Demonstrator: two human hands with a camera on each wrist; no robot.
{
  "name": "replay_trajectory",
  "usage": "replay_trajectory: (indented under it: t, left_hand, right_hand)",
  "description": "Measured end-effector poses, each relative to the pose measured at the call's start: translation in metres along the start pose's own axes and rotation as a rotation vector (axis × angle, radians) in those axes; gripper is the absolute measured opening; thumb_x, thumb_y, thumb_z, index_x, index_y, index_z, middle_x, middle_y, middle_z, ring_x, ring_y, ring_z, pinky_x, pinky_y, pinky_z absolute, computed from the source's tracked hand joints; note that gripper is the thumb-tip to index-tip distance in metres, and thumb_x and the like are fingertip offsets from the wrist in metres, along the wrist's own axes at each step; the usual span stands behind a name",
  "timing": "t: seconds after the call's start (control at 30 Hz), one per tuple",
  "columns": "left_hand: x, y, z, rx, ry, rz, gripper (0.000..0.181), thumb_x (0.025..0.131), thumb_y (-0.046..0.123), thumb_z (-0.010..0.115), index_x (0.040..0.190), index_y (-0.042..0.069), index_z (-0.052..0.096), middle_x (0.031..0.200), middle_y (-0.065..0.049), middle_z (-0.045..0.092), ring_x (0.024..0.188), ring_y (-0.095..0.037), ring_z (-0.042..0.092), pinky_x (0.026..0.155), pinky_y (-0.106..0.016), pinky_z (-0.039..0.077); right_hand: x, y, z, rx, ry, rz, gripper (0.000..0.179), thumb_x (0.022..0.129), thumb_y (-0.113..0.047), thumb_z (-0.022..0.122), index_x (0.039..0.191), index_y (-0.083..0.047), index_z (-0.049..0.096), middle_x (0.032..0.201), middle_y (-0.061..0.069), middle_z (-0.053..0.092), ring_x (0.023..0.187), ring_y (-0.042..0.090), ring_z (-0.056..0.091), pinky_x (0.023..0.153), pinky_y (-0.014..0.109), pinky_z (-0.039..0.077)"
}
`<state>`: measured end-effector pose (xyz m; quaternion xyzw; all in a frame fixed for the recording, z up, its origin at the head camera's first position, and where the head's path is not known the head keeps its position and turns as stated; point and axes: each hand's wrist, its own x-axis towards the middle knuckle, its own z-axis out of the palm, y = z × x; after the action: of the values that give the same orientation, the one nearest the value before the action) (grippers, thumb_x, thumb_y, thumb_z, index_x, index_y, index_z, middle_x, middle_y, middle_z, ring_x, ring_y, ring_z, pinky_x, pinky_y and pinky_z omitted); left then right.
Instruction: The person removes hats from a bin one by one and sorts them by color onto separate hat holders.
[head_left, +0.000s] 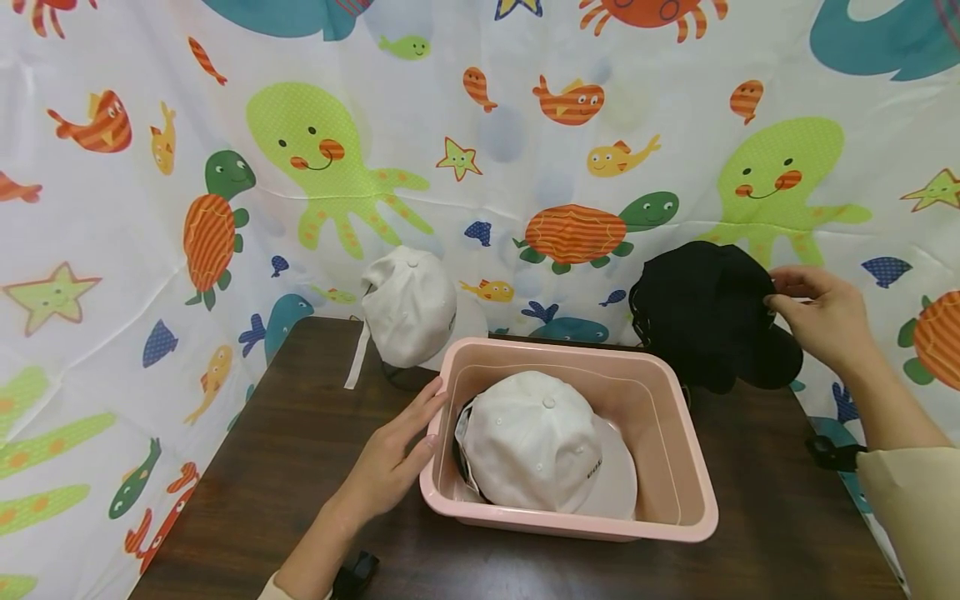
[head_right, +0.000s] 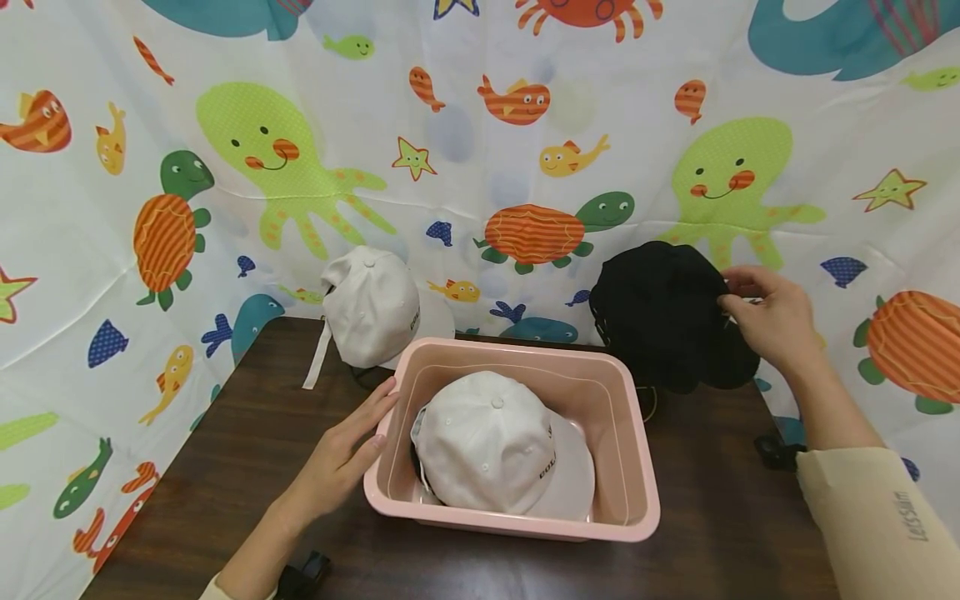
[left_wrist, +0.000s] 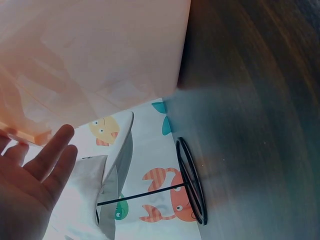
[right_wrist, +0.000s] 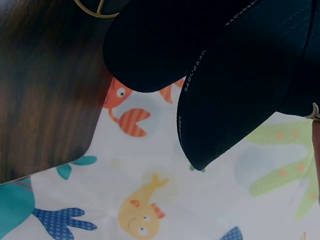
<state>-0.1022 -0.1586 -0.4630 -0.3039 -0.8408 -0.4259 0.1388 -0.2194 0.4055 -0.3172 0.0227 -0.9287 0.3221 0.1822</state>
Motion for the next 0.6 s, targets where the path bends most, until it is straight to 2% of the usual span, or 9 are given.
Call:
replay_trajectory:
  t: [0.33,0.6]
  left_hand:
    - [0.001,0.002,0.0,-0.015,-0.006,-0.01,0.054,0.103,0.009,0.058,0.156,0.006,0.049,0.167,-0.007,0.037,0.151,-0.02,0.041,0.12,-0.018,0.026]
    - [0.001,0.004,-0.001,-0.028,0.001,-0.008,0.054,0.102,0.008,0.059,0.155,0.005,0.05,0.167,-0.008,0.038,0.151,-0.02,0.04,0.12,-0.018,0.025]
  right_hand:
    - [-0.002,0.007,0.004,-0.003,-0.012,-0.002,0.035,0.103,-0.017,0.063,0.133,0.002,0.064,0.09,-0.038,0.05,0.088,-0.016,0.049,0.076,0.003,0.035]
    - [-0.007,0.012,0.007,-0.014,-0.067,-0.013,0.038,0.103,-0.015,0.064,0.137,0.002,0.062,0.093,-0.04,0.05,0.084,-0.019,0.049,0.071,0.002,0.039]
